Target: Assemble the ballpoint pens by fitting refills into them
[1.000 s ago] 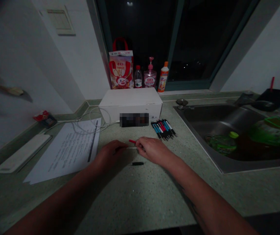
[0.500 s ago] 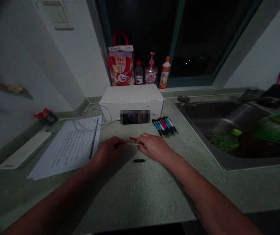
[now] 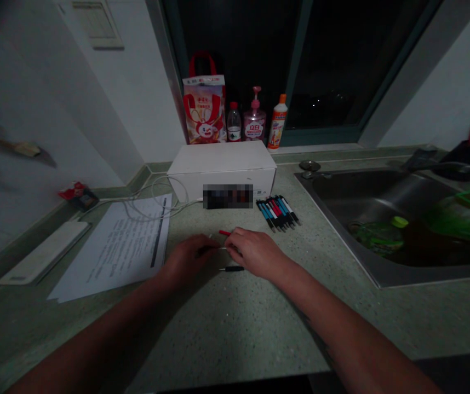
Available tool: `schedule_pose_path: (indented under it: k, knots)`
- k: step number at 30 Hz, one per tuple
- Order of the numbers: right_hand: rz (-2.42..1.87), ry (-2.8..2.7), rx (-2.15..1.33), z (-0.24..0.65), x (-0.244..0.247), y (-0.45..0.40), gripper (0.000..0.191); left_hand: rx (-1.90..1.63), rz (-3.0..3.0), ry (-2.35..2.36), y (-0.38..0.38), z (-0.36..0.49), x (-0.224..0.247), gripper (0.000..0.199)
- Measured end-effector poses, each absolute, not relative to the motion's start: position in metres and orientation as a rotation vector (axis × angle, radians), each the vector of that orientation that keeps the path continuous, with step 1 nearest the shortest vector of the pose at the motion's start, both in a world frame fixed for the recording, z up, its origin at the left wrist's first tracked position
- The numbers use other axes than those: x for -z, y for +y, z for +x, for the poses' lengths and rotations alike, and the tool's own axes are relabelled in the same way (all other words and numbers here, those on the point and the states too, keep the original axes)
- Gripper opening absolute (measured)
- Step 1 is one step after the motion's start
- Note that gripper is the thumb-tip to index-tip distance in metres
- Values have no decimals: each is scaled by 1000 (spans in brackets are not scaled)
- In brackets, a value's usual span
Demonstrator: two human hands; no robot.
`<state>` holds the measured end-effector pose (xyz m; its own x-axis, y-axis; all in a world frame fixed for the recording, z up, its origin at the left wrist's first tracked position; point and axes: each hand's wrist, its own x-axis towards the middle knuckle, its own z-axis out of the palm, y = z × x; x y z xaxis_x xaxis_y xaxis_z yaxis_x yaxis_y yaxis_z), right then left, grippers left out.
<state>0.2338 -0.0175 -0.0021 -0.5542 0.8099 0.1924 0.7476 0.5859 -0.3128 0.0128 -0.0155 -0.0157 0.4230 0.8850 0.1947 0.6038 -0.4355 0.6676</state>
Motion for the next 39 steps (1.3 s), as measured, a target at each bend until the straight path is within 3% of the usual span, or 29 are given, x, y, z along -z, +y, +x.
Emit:
schedule_pose_path:
  k: [5, 11, 16, 24, 39]
  knots:
    - [-1281, -2501, -320, 231, 2, -18, 8, -693, 2257, 1252, -15, 13, 22, 19]
    - [-1317, -2480, -327, 231, 4, -18, 11, -805, 2306, 1260, -14, 11, 26, 36]
    - [-1410, -2484, -324, 233, 4, -15, 11, -991, 2266, 1469, -6, 4, 24, 24]
    - [-1448, -2504, -340, 234, 8, -15, 10, -614, 2418, 1545, 1, 3, 27, 23]
    - [-1606, -2310, -237, 237, 5, -10, 14, -463, 2497, 1622, 2, 6, 18, 22]
